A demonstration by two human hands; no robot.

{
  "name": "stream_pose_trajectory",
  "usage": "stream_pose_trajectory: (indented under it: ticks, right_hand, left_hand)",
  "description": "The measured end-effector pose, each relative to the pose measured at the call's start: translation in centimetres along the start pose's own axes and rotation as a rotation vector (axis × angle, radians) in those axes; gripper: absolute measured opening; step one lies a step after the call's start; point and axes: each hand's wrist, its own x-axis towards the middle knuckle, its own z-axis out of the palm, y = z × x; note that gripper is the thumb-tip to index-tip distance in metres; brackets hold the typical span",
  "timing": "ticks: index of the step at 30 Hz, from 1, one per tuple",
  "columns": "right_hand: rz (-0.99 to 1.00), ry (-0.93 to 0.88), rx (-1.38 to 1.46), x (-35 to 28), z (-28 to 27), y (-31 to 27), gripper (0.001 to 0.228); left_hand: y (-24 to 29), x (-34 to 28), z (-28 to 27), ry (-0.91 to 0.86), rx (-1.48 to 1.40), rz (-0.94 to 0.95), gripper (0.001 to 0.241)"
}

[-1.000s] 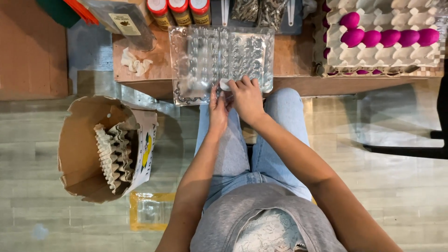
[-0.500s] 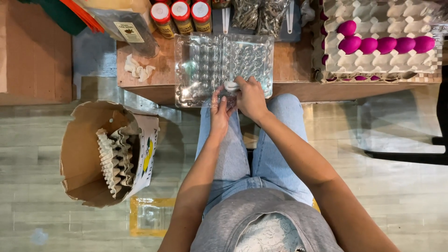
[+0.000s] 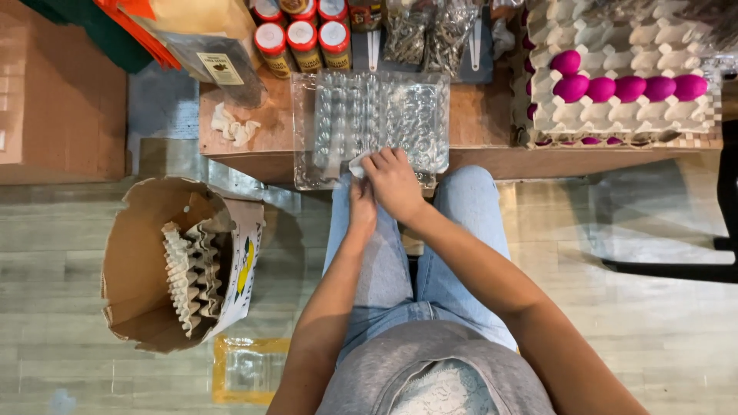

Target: The person is cleaning a clear plastic egg carton by wiping it thoroughly with a white cloth.

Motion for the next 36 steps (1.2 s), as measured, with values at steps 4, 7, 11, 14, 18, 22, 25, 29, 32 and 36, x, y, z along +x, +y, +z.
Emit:
stream_pose_trajectory:
  ticks: [4, 7, 11, 14, 18, 22, 25, 29, 32, 36]
  right_hand:
    - [0.012, 0.016, -0.147, 0.3, -1.1, -1.3, 0.023]
    - [0.007, 0.018, -0.192, 0.1, -0.8, -0.9, 0.019]
    - [0.088, -0.026, -0.082, 0.4, -0.8, -0.5, 0.019]
    - [0.112, -0.061, -0.072, 0.6, -1.4, -0.4, 0.022]
    - [0.17, -0.056, -0.015, 1.1, -2.6, -0.6, 0.028]
    - [0.398, -0.085, 0.327, 2.0, -2.5, 1.6, 0.035]
    - [0.33, 0.144, 0.313, 3.3, -3.7, 2.2, 0.033]
    - [0.074, 0.125, -0.024, 2.2, -0.9, 1.8, 0.018]
    - [0.071, 0.073, -0.089, 1.2, 0.1, 1.0, 0.019]
    - [0.123, -0.022, -0.204, 0.2, 1.3, 0.7, 0.043]
  left_hand:
    - [-1.1, -0.4, -0.5, -0.002, 0.014, 0.018, 0.042]
    - [-0.6, -0.7, 0.2, -0.012, 0.036, 0.035, 0.042]
    - [2.9, -2.1, 2.7, -0.022, 0.078, 0.089, 0.037]
    - [7.1, -3.6, 4.8, -0.009, 0.132, 0.073, 0.033]
    - [10.0, -4.5, 6.1, 0.0, 0.135, 0.035, 0.029]
    - [8.5, -4.0, 5.9, 0.045, 0.016, -0.021, 0.03]
    - [11.9, -5.5, 8.0, 0.008, -0.06, -0.028, 0.041]
    - [10.2, -4.8, 6.9, 0.004, 0.034, 0.016, 0.039]
    - [8.6, -4.1, 5.7, 0.022, 0.156, 0.079, 0.037]
    - [7.8, -4.0, 5.3, 0.027, 0.195, 0.125, 0.032]
